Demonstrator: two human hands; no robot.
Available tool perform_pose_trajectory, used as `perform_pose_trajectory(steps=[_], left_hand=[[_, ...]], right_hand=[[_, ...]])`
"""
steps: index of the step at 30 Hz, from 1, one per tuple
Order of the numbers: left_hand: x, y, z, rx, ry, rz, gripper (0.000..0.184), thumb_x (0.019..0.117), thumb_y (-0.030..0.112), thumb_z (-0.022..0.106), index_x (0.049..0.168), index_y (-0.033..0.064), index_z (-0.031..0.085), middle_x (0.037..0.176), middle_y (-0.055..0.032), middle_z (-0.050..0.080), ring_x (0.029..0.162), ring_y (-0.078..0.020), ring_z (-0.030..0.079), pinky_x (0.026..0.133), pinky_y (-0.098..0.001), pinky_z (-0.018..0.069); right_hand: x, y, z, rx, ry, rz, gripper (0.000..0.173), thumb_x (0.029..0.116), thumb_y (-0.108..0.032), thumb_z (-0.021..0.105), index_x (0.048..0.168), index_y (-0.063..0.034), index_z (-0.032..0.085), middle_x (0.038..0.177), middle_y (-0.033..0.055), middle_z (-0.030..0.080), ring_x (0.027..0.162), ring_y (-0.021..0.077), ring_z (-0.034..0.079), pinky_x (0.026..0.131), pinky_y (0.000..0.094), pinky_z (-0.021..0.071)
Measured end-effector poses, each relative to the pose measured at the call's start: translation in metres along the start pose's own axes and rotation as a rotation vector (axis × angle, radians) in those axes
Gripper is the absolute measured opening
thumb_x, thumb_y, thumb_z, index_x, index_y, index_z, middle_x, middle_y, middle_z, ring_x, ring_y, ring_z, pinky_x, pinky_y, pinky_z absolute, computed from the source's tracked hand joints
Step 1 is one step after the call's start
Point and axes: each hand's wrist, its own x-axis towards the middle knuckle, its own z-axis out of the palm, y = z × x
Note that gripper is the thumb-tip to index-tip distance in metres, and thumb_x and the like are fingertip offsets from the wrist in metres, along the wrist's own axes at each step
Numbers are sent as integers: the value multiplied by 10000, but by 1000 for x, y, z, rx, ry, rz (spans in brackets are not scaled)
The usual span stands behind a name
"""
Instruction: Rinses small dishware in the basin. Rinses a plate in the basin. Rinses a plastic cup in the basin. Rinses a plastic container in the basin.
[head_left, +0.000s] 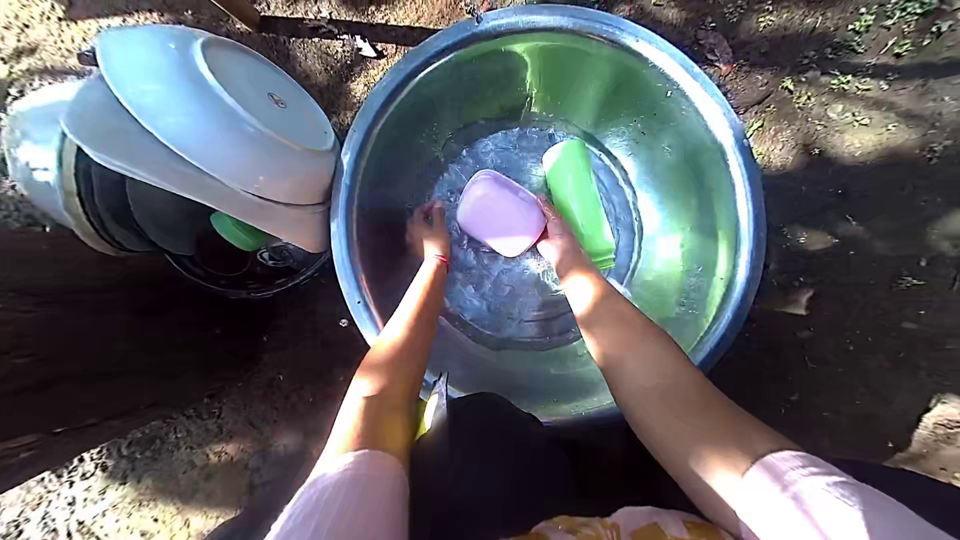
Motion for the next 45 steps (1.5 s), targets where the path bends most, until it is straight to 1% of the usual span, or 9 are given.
perform_pose_trajectory(steps=[6,9,12,19,26,33,36,41,45], left_hand=[[-61,36,46,-743,-261,-418,376,1128,267,293,1331,43,517,1169,-66,630,1014,-147,644,869,-339,544],[-70,56,48,-558,-342,-371,613,1085,326,493,1617,193,220,1584,-189,374,1396,-377,441,1005,-619,459],[-49,13,65,-233,-306,-201,888,944,21,656,1642,151,124,1480,-304,468,1206,-421,590,905,-559,543],[-56,8,70,490,-603,-19,492,1058,133,515,1477,-102,409,1366,-344,570,1311,-465,550,1113,-589,417],[-33,-22,36,579,-188,75,420,1051,246,509,1383,-4,575,1433,-293,519,1371,-460,456,1111,-629,354],[-72,-8,33,943,-835,674,619,1023,459,581,1402,-30,561,1411,-269,571,1370,-438,497,1217,-616,224],[-94,32,19,1238,-985,791,287,1053,49,483,1263,-52,651,1189,-265,682,1182,-431,628,1159,-588,319],[-102,104,-2,772,-985,722,313,1065,187,540,1191,-68,670,1069,-251,713,1057,-395,679,996,-572,456],[-54,101,1,-33,-603,344,355,1109,214,389,1113,-54,621,914,-102,642,829,-130,620,814,-360,532]], right_hand=[[-26,-5,0,-611,107,-476,266,1012,-197,616,971,58,549,914,136,572,858,180,577,832,370,511],[-53,8,1,-1143,-58,-700,282,976,-136,661,1025,141,666,1095,315,659,1138,456,611,1107,624,365],[-55,29,-22,-1431,-284,-812,318,963,-197,700,1158,54,695,1281,275,627,1272,481,542,1133,679,307],[-43,-20,-30,-843,101,-77,638,1021,-195,573,1579,-62,294,1491,238,480,1327,345,531,1042,527,492],[-51,1,-21,-1378,359,-561,841,834,-20,734,1577,-38,341,1475,341,425,1381,517,419,1121,574,409],[-39,26,-14,-496,6,-37,554,1045,-100,499,1569,-64,323,1409,198,552,1192,248,614,961,418,546],[-38,34,-31,-238,-78,222,407,1102,-235,448,1474,-70,429,1234,140,624,1031,199,652,864,381,568],[-36,34,-35,80,-387,13,709,1077,-550,66,1581,-114,310,1429,69,564,1243,136,582,1029,338,504],[-43,14,-24,103,-340,-67,435,1119,-393,206,1254,-152,542,1076,7,699,1019,116,674,890,341,579]])
